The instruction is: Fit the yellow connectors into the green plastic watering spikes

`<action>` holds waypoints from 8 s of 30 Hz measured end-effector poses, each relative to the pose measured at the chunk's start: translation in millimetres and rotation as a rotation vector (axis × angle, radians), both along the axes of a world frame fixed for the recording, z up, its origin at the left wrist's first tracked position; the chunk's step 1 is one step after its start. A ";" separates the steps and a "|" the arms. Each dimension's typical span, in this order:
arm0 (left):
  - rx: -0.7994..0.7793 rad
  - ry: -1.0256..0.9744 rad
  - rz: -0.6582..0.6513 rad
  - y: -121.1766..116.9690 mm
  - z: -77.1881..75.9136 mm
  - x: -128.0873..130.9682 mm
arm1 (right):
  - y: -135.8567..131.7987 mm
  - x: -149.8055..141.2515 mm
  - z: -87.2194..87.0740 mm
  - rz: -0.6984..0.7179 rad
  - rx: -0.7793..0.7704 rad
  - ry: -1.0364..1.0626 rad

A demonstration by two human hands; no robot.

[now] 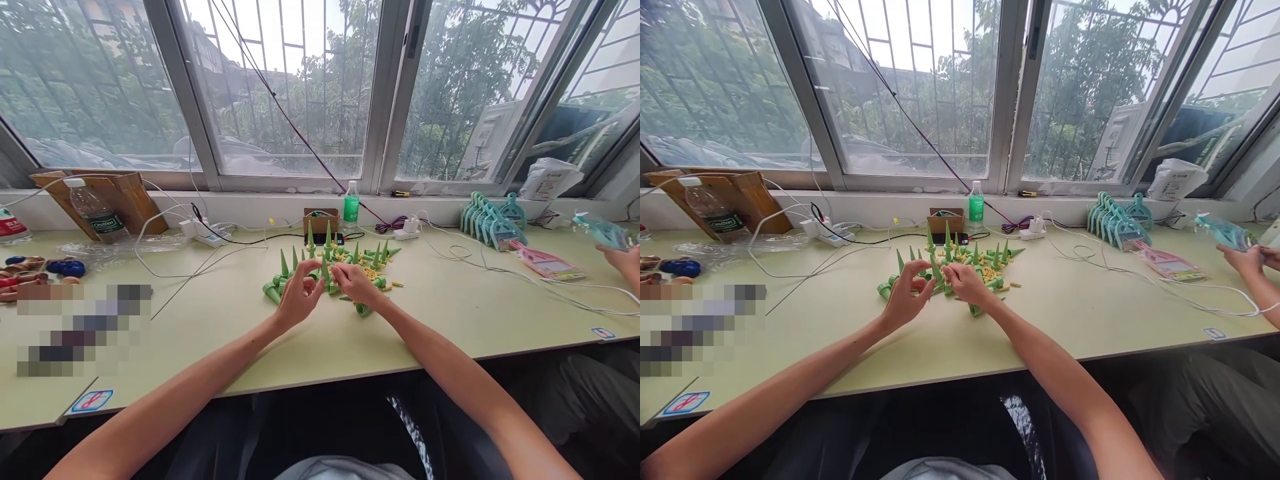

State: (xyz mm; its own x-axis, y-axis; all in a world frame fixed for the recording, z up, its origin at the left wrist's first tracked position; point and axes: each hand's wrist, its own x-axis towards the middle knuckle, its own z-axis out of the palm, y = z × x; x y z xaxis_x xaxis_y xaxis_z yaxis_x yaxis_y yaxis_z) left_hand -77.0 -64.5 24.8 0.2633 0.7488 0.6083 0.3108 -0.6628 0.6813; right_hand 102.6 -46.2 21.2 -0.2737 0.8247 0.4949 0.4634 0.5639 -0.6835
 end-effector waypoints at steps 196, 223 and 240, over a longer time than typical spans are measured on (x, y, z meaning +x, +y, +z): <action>-0.154 -0.026 -0.011 14.3 -4.0 -1.0 | -2.9 -3.2 -4.1 -0.042 0.042 0.045; -0.352 -0.081 -0.145 15.5 -5.1 -2.0 | -3.3 -2.1 -5.5 -0.017 0.074 0.011; -0.335 -0.083 -0.165 13.8 -4.1 -2.9 | -3.3 -2.3 -3.9 -0.002 0.053 -0.006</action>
